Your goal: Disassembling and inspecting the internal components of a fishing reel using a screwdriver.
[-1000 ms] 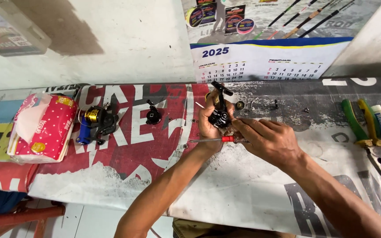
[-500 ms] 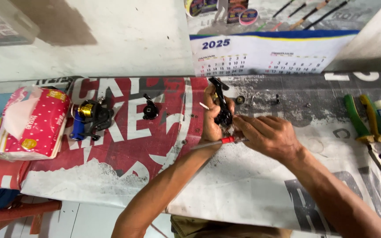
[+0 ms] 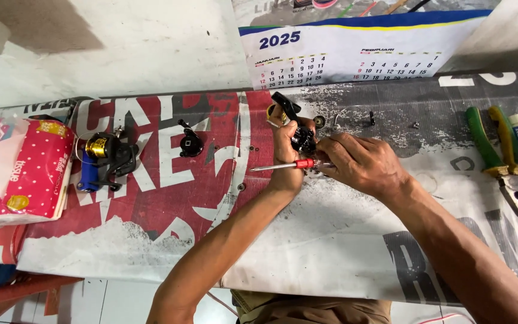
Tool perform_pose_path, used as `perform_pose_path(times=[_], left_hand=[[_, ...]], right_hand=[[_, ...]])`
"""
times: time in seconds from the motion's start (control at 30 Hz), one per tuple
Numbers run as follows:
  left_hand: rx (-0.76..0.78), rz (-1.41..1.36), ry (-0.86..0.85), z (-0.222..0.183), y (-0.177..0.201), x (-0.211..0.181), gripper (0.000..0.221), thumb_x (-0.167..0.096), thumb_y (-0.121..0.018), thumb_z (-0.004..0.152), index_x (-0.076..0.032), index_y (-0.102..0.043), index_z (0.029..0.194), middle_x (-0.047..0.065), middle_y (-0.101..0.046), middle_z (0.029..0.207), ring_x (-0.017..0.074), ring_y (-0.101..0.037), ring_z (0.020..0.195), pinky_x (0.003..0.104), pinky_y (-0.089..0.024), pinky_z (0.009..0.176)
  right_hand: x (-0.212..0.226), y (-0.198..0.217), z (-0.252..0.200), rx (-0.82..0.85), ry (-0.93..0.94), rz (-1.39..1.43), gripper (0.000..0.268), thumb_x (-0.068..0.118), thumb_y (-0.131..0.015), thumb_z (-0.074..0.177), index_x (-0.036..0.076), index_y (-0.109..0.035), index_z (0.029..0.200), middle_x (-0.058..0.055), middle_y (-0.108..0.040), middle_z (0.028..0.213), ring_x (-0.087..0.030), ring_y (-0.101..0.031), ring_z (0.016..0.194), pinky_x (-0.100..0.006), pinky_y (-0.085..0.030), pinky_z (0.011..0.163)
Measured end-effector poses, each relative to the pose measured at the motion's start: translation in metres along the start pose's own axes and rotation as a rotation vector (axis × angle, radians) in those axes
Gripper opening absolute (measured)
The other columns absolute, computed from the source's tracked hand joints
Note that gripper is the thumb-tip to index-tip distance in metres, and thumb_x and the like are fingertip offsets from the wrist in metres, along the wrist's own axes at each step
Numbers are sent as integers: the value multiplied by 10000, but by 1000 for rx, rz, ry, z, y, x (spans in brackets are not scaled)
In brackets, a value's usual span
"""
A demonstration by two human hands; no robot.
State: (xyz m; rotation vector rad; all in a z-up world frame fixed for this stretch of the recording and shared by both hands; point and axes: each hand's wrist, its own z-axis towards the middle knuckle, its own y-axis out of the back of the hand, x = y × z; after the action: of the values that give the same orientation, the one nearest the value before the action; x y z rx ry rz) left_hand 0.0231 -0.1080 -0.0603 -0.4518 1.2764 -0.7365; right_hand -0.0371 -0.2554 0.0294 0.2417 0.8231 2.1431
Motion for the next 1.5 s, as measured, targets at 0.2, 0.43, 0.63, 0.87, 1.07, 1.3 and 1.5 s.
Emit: perform_pose_path(times=[0.2, 0.43, 0.63, 0.87, 1.07, 1.3, 1.5], left_hand=[[-12, -6, -10, -4, -17, -20, 324, -246, -494, 1002, -117, -467, 1298, 106, -642, 863, 140, -599, 669, 220, -523, 567], [-137, 7, 106, -6, -28, -32, 317, -336, -491, 1021, -52, -541, 1154, 142, -616, 831, 185, -589, 708, 262, -536, 582], [-82, -27, 149, -4, -29, -34, 297, -337, -504, 1023, -73, -506, 1160, 134, -604, 848, 154, -549, 728, 230, -480, 580], [113, 46, 100, 11, -51, -88, 352, -280, -559, 998, -90, -445, 1271, 75, -623, 866, 97, -575, 783, 183, -456, 619], [317, 395, 141, 36, -24, -78, 497, -268, -373, 1081, -186, -218, 1546, 136, -588, 1044, 231, -590, 921, 317, -619, 620], [272, 653, 61, 31, -48, -88, 615, -371, -423, 977, -66, -207, 1466, 101, -359, 1266, 234, -425, 1234, 466, -374, 1143], [292, 633, 11, 22, -56, -86, 686, -206, -420, 995, -149, -50, 1570, 16, -503, 927, 152, -509, 781, 377, -508, 737]], right_hand=[[-1, -7, 0, -41, 21, 65, 153, 238, -730, 973, 87, -704, 972, -77, -635, 821, -240, -651, 565, -334, -558, 541], [1, -2, 7, -54, 46, 59, 172, 241, -724, 977, 71, -700, 964, -80, -622, 809, -227, -633, 535, -331, -555, 528], [1, -2, 6, 42, -85, 164, 171, 132, -810, 898, 20, -736, 1003, -147, -731, 894, -195, -652, 508, -334, -596, 536], [3, -12, -1, -44, -302, 362, 167, 108, -823, 865, 10, -732, 966, -163, -727, 909, -350, -705, 694, -392, -555, 570], [1, -3, 3, 140, -512, 334, 274, 140, -846, 977, 83, -630, 819, -5, -565, 656, -91, -387, 504, -279, -356, 423], [13, 13, 26, 105, -812, 538, 99, 129, -832, 944, 78, -765, 996, 4, -727, 779, -37, -597, 647, -236, -486, 547], [14, 20, 43, 144, -1110, 766, 100, 63, -773, 897, 86, -701, 962, -22, -730, 829, -83, -670, 701, -243, -596, 611]])
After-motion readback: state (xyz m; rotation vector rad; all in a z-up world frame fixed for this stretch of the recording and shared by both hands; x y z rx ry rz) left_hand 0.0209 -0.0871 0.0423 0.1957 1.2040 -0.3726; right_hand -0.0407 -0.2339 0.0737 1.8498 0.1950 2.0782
